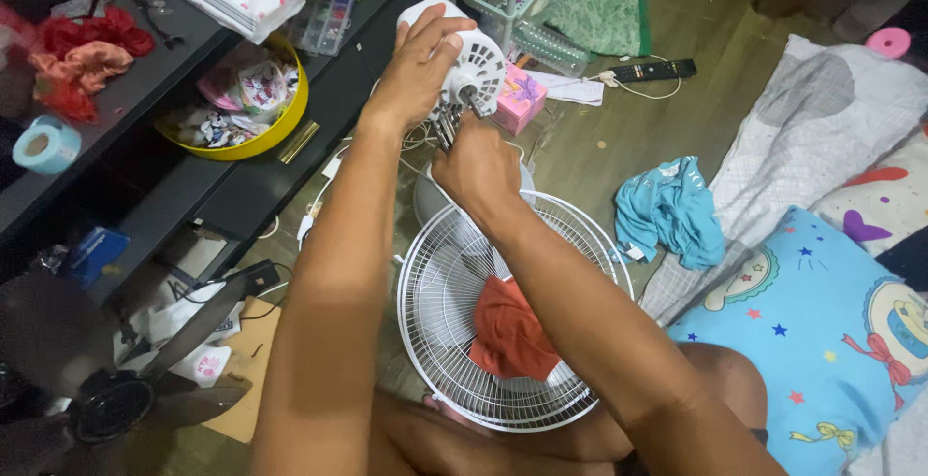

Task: The person using a multi-tool to unscrew and tighten components on the motor housing of a white electric fan while sitting on the floor.

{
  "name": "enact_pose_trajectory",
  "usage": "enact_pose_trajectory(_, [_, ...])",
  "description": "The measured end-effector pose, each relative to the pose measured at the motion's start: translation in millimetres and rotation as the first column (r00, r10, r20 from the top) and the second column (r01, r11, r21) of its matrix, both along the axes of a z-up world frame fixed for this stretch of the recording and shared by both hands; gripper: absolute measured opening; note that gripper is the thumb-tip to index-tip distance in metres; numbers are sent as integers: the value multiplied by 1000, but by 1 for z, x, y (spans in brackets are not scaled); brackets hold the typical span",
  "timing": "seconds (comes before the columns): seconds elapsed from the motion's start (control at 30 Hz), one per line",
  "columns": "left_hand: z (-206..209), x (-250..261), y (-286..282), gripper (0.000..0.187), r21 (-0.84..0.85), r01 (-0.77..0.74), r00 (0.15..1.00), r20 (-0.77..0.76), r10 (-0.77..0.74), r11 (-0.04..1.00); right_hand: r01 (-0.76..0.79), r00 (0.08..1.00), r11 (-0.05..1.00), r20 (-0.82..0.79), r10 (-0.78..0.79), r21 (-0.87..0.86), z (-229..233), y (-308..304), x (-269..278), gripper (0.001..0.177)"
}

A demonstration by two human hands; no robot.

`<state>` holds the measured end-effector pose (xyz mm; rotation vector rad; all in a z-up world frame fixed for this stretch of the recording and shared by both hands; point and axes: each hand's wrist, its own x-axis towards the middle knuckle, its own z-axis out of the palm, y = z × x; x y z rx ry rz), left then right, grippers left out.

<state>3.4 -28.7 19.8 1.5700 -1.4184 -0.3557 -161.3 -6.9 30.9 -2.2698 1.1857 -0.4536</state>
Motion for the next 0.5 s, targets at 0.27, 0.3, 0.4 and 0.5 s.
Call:
enact_pose_trajectory(0.27, [-2, 10, -9, 33, -28, 6, 998, -67, -8, 1000, -318, 797, 663, 569, -199, 678, -36, -15, -42, 31])
enact_pose_trajectory(0.3, [-1, 9, -11, 33, -40, 11, 996, -84, -15, 999, -362, 783, 558, 568, -253, 747, -38, -14, -49, 29])
enact_pose_trajectory(0.4, [1, 6, -9, 28, -16, -16, 1000, -12, 16, 1000, -515, 720, 245, 570, -397, 821, -47, -14, -68, 28])
enact_pose_trajectory(0.5, [3, 2, -6, 27, -7, -46, 999, -2, 46, 999, -682, 610, 88, 631, -479, 726, -61, -21, -69, 37])
